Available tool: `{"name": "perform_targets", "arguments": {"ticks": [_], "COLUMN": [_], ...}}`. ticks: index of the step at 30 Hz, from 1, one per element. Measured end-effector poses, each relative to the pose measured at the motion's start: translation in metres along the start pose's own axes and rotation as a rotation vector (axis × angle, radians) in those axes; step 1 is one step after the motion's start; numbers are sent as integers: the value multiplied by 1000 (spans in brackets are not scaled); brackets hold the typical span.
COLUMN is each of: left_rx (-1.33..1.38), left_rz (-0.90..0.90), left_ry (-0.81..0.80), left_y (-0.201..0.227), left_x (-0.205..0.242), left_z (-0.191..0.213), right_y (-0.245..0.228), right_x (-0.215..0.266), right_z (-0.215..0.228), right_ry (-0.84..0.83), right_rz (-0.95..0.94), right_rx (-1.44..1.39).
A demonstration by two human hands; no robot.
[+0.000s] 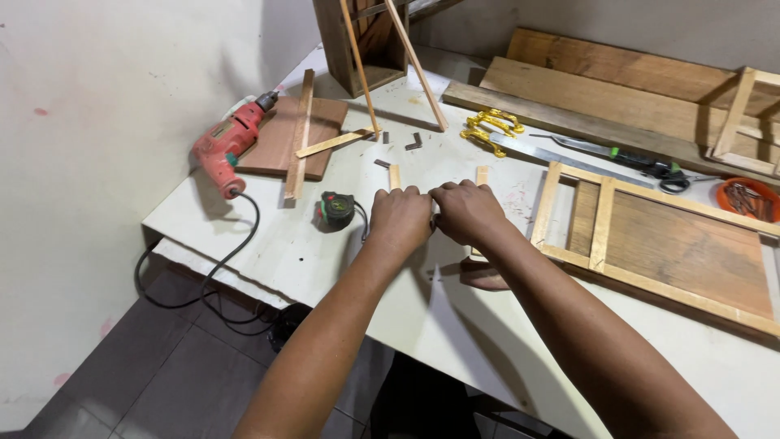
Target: The person assembles small wooden frames at a workbench, pressing nails into the frame joints and hammering them in with a claw hammer. They then pick up, align, and sort loose wood strips on the bench, and handle a tape measure while arranging pieces.
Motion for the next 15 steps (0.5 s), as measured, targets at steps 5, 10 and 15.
{"name": "perform_targets", "arguments": {"ticks": [5, 10, 15], "left_rx": [37, 61, 114], "left_rz": [-102, -140, -136], "left_ry": [9, -62, -106], "left_y": [40, 54, 47], "left_x": [-37, -54, -48], "left_z": [-17, -25, -23], "right_y": [50, 82, 74], "right_x": [14, 11, 2], "right_z": [10, -4, -10], "right_ry": [8, -18, 25], "right_rz": [-147, -193, -181], "right_rx": [64, 45, -127]}}
Point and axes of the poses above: each hand's wrist, its own x-axis away from the middle knuckle, its own z-axis out of the back of the hand, y = z × x, the point moved 2 cm from there along -x, towards the middle knuckle, and after that the axes turned 7 degrees about -x, right-handed, at the moved point
